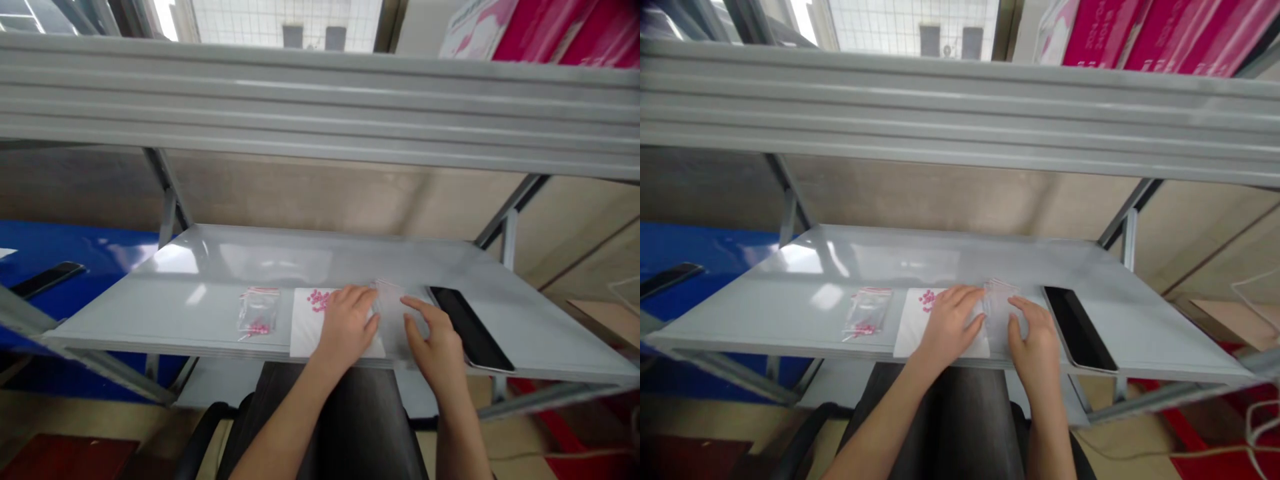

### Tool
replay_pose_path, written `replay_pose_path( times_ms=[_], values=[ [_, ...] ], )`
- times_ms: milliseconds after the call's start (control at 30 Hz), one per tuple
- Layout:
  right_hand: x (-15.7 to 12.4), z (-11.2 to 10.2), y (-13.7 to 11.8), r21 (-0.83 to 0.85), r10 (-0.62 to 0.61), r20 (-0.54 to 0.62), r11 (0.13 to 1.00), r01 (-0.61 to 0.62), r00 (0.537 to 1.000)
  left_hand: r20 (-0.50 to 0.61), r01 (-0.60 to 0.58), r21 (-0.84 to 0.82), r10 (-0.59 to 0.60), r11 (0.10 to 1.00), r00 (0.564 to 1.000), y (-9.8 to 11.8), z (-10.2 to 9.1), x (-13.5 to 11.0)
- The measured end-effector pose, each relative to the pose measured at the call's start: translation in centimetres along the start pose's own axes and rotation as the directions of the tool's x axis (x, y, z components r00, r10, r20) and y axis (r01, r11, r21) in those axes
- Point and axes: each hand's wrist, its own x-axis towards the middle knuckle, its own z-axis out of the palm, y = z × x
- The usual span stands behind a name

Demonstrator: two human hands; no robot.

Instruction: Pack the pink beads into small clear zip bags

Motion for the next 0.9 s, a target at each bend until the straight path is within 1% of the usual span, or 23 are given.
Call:
replay_pose_path(
  times_ms=[33,100,200,300,367,400,433,467,500,533,567,600,633,667,700,733,767,800,867,900],
  values=[
    [-0.1,0.4,0.2,-0.019,-0.022,-0.013,1.000,0.022,1.000,0.034,-0.028,-0.015,0.028,1.000,0.999,0.7,1.2,0.4],
    [-0.2,1.1,0.4,-0.033,-0.032,-0.007,0.999,0.032,0.999,0.074,-0.044,-0.027,0.045,0.999,0.996,1.4,2.8,1.1],
    [-0.5,1.7,0.3,-0.028,-0.023,0.002,0.999,0.023,1.000,0.084,-0.017,-0.018,0.019,1.000,0.996,1.4,3.7,1.9],
    [-0.6,1.4,-0.5,-0.013,-0.018,-0.001,1.000,0.018,1.000,0.049,0.001,-0.021,0.000,1.000,0.999,1.1,3.6,2.3],
    [-0.8,0.8,-1.6,0.009,0.004,-0.031,1.000,-0.004,1.000,-0.004,0.004,-0.041,-0.004,0.999,1.000,1.0,3.1,2.2],
    [-1.0,0.3,-2.2,0.038,0.050,-0.061,0.998,-0.048,0.997,-0.042,0.005,-0.057,-0.007,0.998,0.999,1.0,2.7,2.1],
    [-1.2,-0.2,-2.8,0.089,0.125,-0.084,0.989,-0.118,0.989,-0.089,0.006,-0.076,-0.013,0.997,0.996,1.0,2.0,1.8],
    [-1.5,-0.7,-3.4,0.168,0.231,-0.092,0.962,-0.214,0.969,-0.141,0.005,-0.098,-0.019,0.995,0.990,1.0,1.2,1.4],
    [-1.9,-1.2,-3.9,0.273,0.348,-0.043,0.906,-0.324,0.936,-0.195,0.001,-0.120,-0.024,0.993,0.980,1.0,0.3,0.8],
    [-2.2,-1.6,-4.4,0.396,0.429,0.076,0.815,-0.422,0.900,-0.255,-0.006,-0.144,-0.031,0.990,0.966,1.0,-0.9,0.0],
    [-2.6,-1.9,-4.8,0.513,0.459,0.237,0.689,-0.512,0.856,-0.299,-0.023,-0.164,-0.027,0.986,0.954,0.9,-2.1,-0.8],
    [-2.9,-2.0,-5.2,0.600,0.432,0.409,0.536,-0.594,0.803,-0.329,-0.048,-0.180,-0.014,0.983,0.944,0.8,-3.4,-1.8],
    [-3.1,-2.1,-5.6,0.654,0.369,0.546,0.373,-0.658,0.752,-0.352,-0.096,-0.195,0.022,0.976,0.936,0.7,-4.6,-2.8],
    [-3.2,-2.0,-6.0,0.680,0.305,0.633,0.223,-0.699,0.712,-0.348,-0.172,-0.221,0.087,0.960,0.933,0.6,-5.8,-3.8],
    [-3.2,-1.8,-6.4,0.688,0.264,0.678,0.103,-0.719,0.686,-0.321,-0.219,-0.241,0.135,0.945,0.937,0.4,-6.8,-4.8],
    [-3.3,-1.5,-6.9,0.693,0.250,0.694,0.026,-0.721,0.675,-0.308,-0.243,-0.255,0.159,0.936,0.938,0.3,-7.7,-5.7],
    [-3.3,-1.1,-7.3,0.697,0.249,0.696,-0.008,-0.717,0.673,-0.276,-0.248,-0.257,0.175,0.934,0.945,0.2,-8.4,-6.6],
    [-3.3,-0.7,-7.7,0.699,0.251,0.693,-0.004,-0.715,0.676,-0.249,-0.239,-0.254,0.175,0.937,0.953,0.1,-8.9,-7.3],
    [-3.4,0.1,-8.2,0.687,0.232,0.695,0.064,-0.724,0.680,-0.216,-0.176,-0.254,0.122,0.951,0.969,-0.1,-9.3,-8.5],
    [-3.5,0.5,-8.3,0.677,0.222,0.699,0.100,-0.729,0.680,-0.220,-0.116,-0.271,0.056,0.956,0.974,-0.2,-9.2,-9.0]
  ],
)
